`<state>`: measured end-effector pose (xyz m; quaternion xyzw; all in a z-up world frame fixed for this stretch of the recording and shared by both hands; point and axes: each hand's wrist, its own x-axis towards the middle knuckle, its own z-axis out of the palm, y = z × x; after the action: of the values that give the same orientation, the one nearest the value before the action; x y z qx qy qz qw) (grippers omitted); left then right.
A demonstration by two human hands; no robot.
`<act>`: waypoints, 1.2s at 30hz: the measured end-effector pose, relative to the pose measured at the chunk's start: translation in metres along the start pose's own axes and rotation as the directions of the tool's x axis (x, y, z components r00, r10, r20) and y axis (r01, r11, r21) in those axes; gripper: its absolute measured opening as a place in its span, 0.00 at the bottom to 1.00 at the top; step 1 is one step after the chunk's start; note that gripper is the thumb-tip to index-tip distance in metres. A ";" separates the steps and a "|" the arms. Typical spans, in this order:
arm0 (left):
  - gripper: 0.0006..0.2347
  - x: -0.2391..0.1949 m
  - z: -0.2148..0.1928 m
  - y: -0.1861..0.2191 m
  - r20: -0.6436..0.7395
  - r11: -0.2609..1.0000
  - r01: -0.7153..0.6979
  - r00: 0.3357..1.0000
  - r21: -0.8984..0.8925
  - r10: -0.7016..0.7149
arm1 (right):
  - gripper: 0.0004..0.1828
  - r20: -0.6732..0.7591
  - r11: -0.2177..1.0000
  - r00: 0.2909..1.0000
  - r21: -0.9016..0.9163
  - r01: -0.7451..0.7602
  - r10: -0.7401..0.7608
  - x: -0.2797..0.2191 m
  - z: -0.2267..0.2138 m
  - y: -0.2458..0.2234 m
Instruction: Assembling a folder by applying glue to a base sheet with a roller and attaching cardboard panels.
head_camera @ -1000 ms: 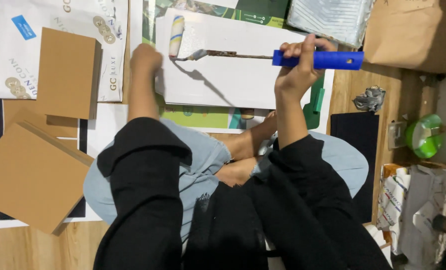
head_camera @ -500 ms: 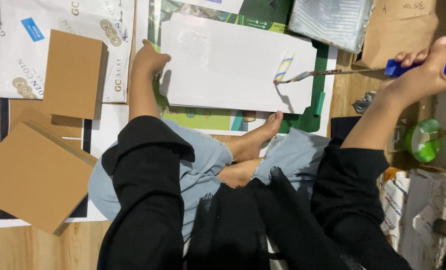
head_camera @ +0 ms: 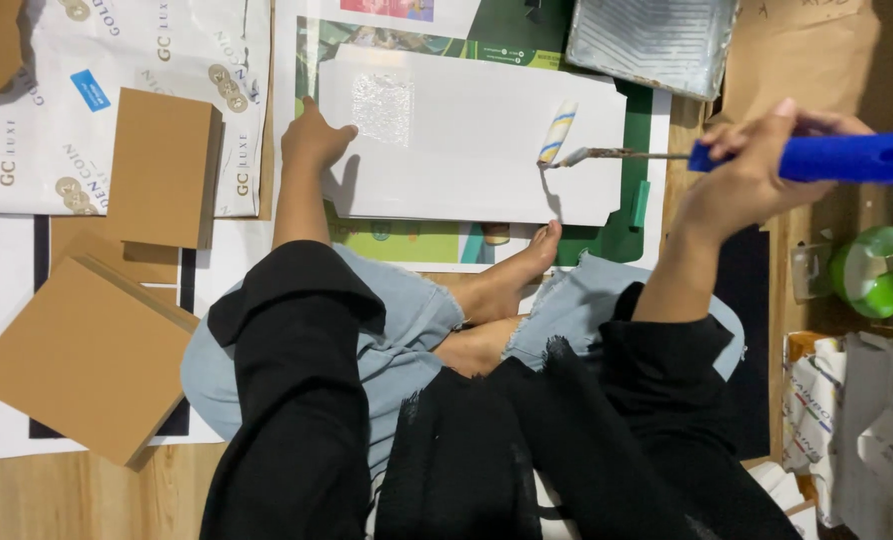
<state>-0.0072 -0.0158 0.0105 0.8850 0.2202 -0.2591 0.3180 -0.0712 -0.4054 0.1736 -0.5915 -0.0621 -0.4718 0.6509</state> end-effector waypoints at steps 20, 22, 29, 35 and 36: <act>0.37 -0.043 0.028 0.023 0.059 0.997 0.034 0.998 -0.066 -0.030 | 0.07 0.124 1.000 0.992 -0.031 -0.003 0.007 -0.017 0.063 -0.031; 0.37 -0.050 0.025 0.027 0.057 0.999 0.020 0.998 -0.038 -0.018 | 0.08 0.096 0.999 0.995 -0.022 -0.026 0.028 -0.018 0.062 -0.030; 0.37 -0.074 0.027 0.021 -0.079 0.990 -0.137 0.988 -0.044 0.133 | 0.06 0.032 0.995 0.995 -0.038 0.095 -0.094 -0.021 0.063 -0.022; 0.38 -0.068 0.032 0.018 -0.096 0.987 -0.157 0.984 -0.044 0.152 | 0.06 0.060 0.996 0.995 -0.040 0.078 -0.075 -0.026 0.061 -0.028; 0.38 -0.070 0.035 0.019 -0.092 0.987 -0.153 0.985 -0.041 0.149 | 0.06 0.058 0.996 0.996 -0.043 0.072 -0.069 -0.028 0.060 -0.031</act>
<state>-0.0621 -0.0685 0.0374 0.9020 0.1723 -0.1894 0.3476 -0.0794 -0.3358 0.1956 -0.6165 -0.0908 -0.4789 0.6183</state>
